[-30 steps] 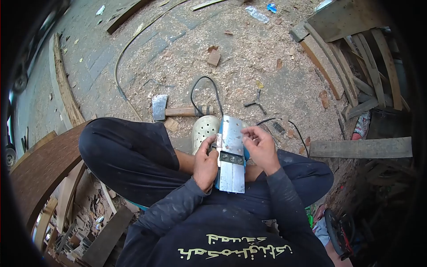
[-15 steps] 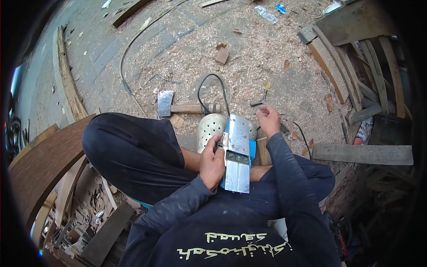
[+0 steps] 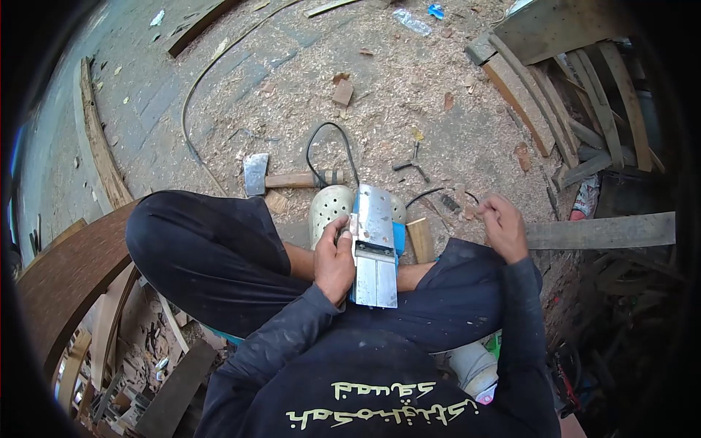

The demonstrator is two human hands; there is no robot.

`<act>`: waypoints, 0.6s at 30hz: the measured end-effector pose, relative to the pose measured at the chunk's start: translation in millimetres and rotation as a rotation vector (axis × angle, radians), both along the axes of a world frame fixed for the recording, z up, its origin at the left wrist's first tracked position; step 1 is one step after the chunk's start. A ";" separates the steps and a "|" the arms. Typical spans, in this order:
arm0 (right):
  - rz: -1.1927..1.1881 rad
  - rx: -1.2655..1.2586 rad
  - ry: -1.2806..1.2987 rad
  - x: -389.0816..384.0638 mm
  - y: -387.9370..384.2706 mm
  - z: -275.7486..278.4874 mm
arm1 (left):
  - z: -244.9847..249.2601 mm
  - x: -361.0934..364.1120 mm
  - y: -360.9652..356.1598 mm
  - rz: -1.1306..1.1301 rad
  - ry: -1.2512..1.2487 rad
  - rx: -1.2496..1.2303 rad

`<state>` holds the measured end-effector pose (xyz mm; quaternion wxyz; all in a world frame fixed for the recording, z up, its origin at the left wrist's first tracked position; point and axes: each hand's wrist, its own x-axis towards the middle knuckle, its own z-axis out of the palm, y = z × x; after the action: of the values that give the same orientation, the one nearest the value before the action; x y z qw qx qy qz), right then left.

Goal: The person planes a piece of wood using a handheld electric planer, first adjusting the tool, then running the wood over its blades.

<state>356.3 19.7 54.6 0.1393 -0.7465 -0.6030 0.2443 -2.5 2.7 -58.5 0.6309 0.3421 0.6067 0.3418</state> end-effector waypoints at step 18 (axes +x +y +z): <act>0.003 -0.446 -0.083 92.5 -90.3 6.5 | 65.9 -20.4 6.4 -0.060 -0.151 0.264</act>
<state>448.8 -70.6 61.1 -0.0544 -0.7672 -0.5406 0.3408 -22.9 9.1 7.5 0.6341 0.4134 0.4969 0.4244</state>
